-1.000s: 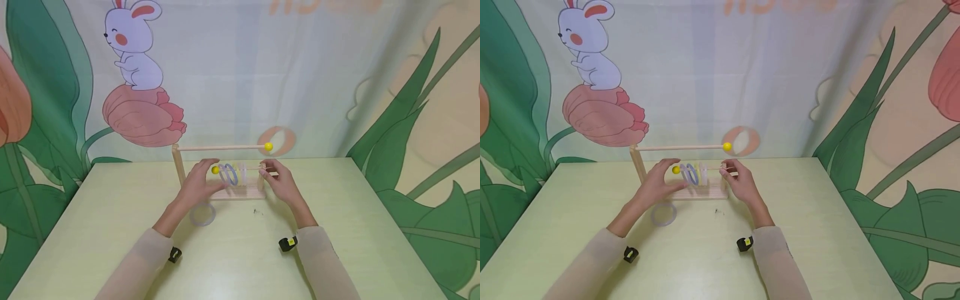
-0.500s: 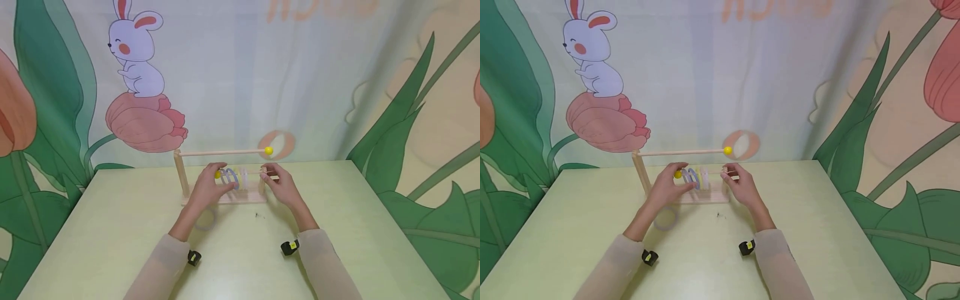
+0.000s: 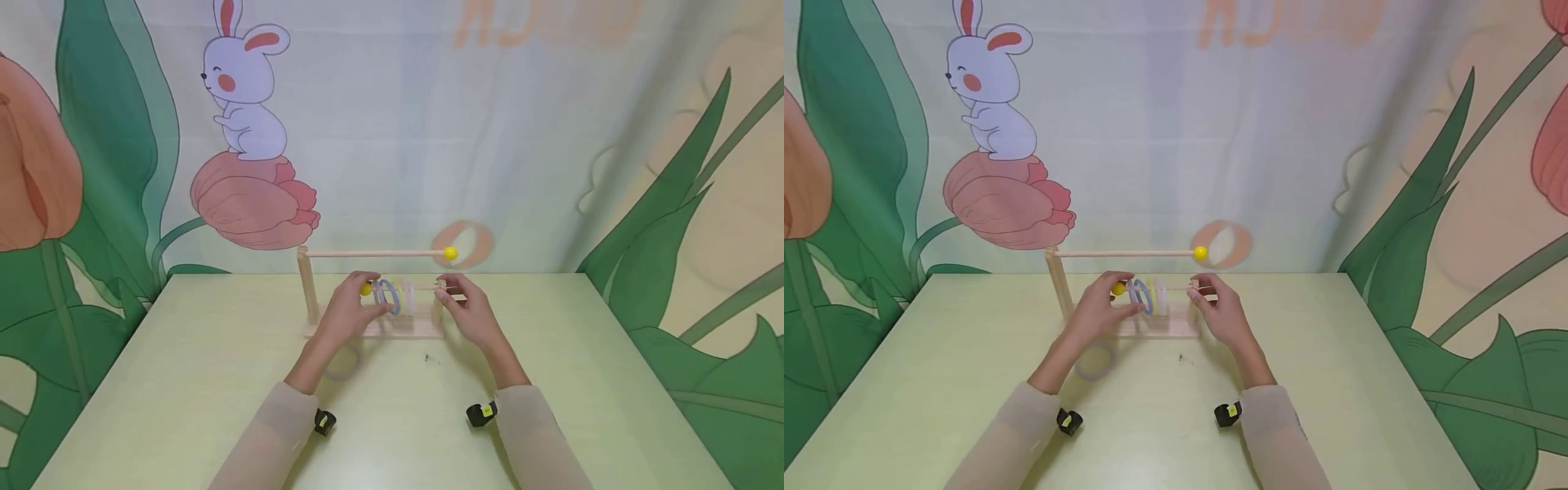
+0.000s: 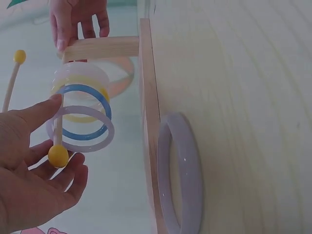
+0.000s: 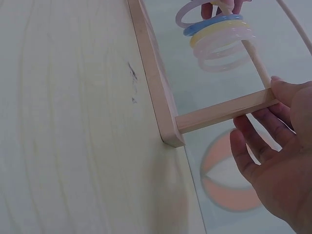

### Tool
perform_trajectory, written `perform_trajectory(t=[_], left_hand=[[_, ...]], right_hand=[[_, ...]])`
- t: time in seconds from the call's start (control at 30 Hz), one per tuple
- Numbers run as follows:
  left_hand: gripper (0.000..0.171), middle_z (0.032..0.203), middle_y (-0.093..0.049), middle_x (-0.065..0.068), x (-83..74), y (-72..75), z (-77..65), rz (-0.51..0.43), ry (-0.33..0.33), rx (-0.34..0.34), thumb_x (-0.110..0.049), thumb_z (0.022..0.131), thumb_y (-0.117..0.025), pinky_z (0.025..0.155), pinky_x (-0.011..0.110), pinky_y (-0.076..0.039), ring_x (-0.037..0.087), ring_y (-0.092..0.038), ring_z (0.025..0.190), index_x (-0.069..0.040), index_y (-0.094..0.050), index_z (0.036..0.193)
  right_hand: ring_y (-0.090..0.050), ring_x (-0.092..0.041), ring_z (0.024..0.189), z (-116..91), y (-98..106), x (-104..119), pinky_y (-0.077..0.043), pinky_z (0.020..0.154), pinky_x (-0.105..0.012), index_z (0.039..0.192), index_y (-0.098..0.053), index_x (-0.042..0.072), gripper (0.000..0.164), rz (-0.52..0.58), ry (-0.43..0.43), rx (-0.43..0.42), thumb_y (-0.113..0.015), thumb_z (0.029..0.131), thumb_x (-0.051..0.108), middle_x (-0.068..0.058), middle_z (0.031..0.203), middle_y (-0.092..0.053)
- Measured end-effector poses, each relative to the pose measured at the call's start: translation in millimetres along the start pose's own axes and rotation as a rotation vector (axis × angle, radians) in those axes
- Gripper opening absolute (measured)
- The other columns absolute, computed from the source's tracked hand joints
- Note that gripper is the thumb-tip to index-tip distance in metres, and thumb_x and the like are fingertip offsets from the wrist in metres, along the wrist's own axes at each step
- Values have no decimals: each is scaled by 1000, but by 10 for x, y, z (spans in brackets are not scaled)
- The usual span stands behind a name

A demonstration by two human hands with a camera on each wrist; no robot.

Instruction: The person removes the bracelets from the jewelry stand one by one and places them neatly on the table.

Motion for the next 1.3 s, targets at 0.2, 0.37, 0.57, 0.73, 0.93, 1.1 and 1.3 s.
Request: perform_trajectory(t=[0.2,0.37,0.57,0.73,0.93,1.1,1.3], left_hand=[[69,153,-54,10,20,-2,-8,4,23,48,-31,92,-86,113,53,-47,35,-54,136,-12,-56,151],[72,153,-54,8,52,-8,-44,-7,49,64,-30,91,-86,111,56,-48,34,-54,135,-15,-55,154],[75,150,-57,7,92,5,-47,24,40,63,-34,90,-87,110,53,-49,32,-56,132,-15,-54,155],[75,154,-55,8,101,18,-26,28,34,69,-35,90,-87,111,54,-49,33,-56,133,-15,-54,155],[76,156,-53,8,102,31,-16,8,22,103,-31,91,-86,115,53,-46,33,-53,139,-15,-51,157],[75,156,-54,10,96,66,9,-2,3,93,-27,92,-85,120,52,-40,34,-48,145,-15,-51,157],[75,155,-55,8,133,62,14,1,-20,110,-31,92,-84,116,55,-44,33,-51,141,-17,-50,158]], right_hand=[[-62,-31,123,-26,7,-5,-55,100,-52,140,-61,7,39,-12,-2,-12,-64,109,30,-10,132,-67],[-63,-30,122,-33,-13,-5,-56,100,-51,139,-62,8,37,-11,-5,-2,-64,109,29,-10,132,-67],[-63,-29,122,-32,-31,2,-56,100,-49,138,-62,9,36,-10,-8,3,-63,109,29,-10,131,-67],[-63,-30,122,-16,-23,13,-56,99,-50,139,-62,9,37,-19,4,5,-63,109,29,-11,131,-67],[-63,-31,122,-13,19,27,-56,99,-49,140,-61,6,38,-26,4,9,-63,109,27,-11,132,-67],[-63,-31,123,21,27,54,-56,100,-51,140,-61,8,37,-26,13,7,-63,109,29,-12,131,-68],[-63,-32,122,11,10,27,-56,99,-51,139,-62,6,36,-15,6,5,-63,109,26,-13,130,-68]])
Point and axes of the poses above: each hand's wrist, its own z-axis towards the middle knuckle, its own y-axis out of the back of the hand, x = y × z, the point moved 4 cm from there along z, towards the middle knuckle
